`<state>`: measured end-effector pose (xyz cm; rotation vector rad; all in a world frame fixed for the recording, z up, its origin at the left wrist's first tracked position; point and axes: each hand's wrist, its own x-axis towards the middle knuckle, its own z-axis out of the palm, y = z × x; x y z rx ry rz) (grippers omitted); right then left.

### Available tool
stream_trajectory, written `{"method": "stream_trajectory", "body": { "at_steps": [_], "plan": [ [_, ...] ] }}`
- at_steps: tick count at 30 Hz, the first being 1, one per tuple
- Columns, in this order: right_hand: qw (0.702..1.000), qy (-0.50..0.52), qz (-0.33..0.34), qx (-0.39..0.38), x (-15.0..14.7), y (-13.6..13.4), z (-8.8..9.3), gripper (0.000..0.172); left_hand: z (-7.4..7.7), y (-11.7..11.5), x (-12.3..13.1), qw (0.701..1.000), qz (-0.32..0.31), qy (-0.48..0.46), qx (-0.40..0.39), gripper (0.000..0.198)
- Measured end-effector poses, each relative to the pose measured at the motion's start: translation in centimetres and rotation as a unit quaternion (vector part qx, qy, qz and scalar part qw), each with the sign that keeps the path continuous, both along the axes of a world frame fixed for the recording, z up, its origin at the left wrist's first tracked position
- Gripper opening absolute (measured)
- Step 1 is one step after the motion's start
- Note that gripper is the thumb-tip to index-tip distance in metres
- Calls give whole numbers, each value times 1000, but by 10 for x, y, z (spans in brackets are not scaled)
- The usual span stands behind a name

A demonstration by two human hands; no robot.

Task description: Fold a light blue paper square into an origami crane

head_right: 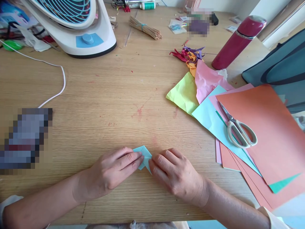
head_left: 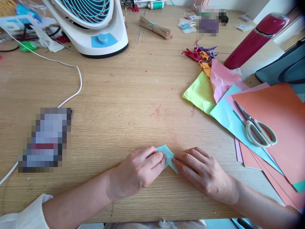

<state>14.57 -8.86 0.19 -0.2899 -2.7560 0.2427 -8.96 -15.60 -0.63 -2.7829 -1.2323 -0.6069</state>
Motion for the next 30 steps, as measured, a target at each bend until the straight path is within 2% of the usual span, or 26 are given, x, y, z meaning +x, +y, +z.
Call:
{"method": "stream_trajectory", "body": {
  "at_steps": [5, 11, 17, 20, 24, 27, 30],
  "plan": [
    [997, -21, -61, -36, 4, -20, -4, 26, 3, -4, 2, 1000, 4, 23, 7, 18],
    [998, 5, -53, -35, 2, -26, -4, 35, 11, -17, 17, 994, 64, 81, 30, 24],
    [996, 8, -80, -35, 2, -28, -6, 28, 7, -22, 21, 993, 67, 91, 46, 30],
    [994, 19, -96, -46, 0, -31, -10, 20, 4, -19, 16, 996, 58, 66, 32, 28],
    [985, 44, -133, -103, -4, -33, -10, 13, -1, -14, 4, 999, 34, -24, -21, 25],
    [973, 58, -165, -152, -6, -32, -6, 11, -2, -10, 1, 993, 41, -80, -77, 19],
    [962, 67, -186, -189, -9, -30, -3, 11, -1, -6, 2, 983, 59, -112, -134, 21]
  ]
}}
